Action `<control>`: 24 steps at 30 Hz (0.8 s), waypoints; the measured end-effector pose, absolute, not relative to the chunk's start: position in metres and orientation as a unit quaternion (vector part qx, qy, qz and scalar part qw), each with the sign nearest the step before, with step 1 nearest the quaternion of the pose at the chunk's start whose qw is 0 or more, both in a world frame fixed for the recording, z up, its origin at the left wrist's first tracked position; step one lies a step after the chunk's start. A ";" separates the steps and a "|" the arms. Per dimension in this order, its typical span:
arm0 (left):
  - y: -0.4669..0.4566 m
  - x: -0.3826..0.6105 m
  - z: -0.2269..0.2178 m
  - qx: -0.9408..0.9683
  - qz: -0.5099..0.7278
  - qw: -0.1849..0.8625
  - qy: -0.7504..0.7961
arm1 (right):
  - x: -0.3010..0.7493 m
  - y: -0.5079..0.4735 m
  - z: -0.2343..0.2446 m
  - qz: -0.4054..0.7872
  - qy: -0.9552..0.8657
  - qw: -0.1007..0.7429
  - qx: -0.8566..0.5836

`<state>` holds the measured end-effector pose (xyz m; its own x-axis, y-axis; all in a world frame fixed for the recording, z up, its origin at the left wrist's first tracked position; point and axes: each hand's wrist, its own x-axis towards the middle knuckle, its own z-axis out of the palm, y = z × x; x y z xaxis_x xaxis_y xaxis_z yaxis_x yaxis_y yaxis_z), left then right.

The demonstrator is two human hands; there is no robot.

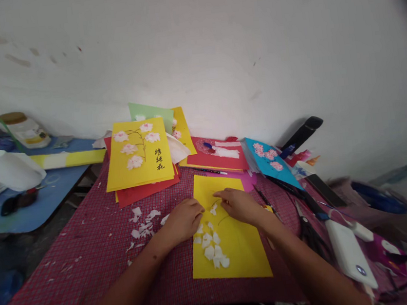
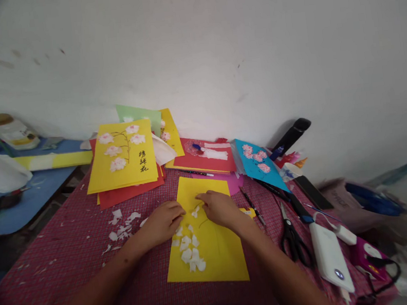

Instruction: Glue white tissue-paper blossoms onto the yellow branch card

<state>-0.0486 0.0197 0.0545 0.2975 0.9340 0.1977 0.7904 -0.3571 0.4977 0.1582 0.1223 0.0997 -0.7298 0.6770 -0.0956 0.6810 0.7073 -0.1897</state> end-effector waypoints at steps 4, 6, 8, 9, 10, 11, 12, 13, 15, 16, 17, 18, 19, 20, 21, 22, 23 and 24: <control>0.019 -0.048 0.055 0.785 0.233 0.156 0.553 | 0.161 0.119 0.100 -0.104 0.910 0.007 0.400; 0.019 -0.048 0.055 0.783 0.234 0.155 0.555 | 0.159 0.116 0.098 -0.100 0.906 0.022 0.410; 0.018 -0.048 0.054 0.784 0.235 0.152 0.555 | 0.157 0.113 0.095 -0.103 0.907 0.031 0.408; 0.018 -0.049 0.054 0.784 0.234 0.151 0.554 | 0.155 0.112 0.094 -0.105 0.908 0.033 0.404; 0.018 -0.049 0.054 0.785 0.234 0.151 0.554 | 0.154 0.111 0.093 -0.107 0.909 0.035 0.400; 0.018 -0.049 0.054 0.785 0.233 0.150 0.553 | 0.154 0.110 0.092 -0.109 0.911 0.035 0.397; 0.018 -0.049 0.054 0.786 0.232 0.150 0.553 | 0.154 0.110 0.092 -0.110 0.912 0.035 0.394; 0.018 -0.049 0.054 0.786 0.231 0.149 0.553 | 0.154 0.109 0.092 -0.110 0.913 0.035 0.391; 0.019 -0.048 0.054 0.788 0.228 0.148 0.553 | 0.154 0.108 0.091 -0.111 0.915 0.034 0.387; 0.019 -0.048 0.054 0.788 0.227 0.146 0.553 | 0.154 0.108 0.091 -0.112 0.916 0.032 0.384; 0.019 -0.048 0.054 0.789 0.226 0.145 0.552 | 0.155 0.108 0.091 -0.114 0.917 0.029 0.381; 0.019 -0.049 0.054 0.790 0.225 0.143 0.552 | 0.155 0.108 0.090 -0.116 0.918 0.025 0.377; 0.019 -0.049 0.053 0.791 0.224 0.141 0.551 | 0.155 0.108 0.090 -0.119 0.919 0.021 0.376; 0.019 -0.049 0.053 0.792 0.223 0.139 0.550 | 0.155 0.109 0.090 -0.121 0.918 0.015 0.377; 0.019 -0.049 0.053 0.793 0.223 0.138 0.550 | 0.156 0.109 0.090 -0.122 0.916 0.010 0.381; 0.020 -0.049 0.053 0.793 0.222 0.137 0.550 | 0.156 0.109 0.090 -0.120 0.914 0.004 0.388; 0.020 -0.049 0.053 0.793 0.222 0.137 0.550 | 0.157 0.110 0.090 -0.116 0.910 0.001 0.397; 0.020 -0.049 0.054 0.793 0.221 0.138 0.551 | 0.157 0.110 0.091 -0.110 0.908 -0.001 0.405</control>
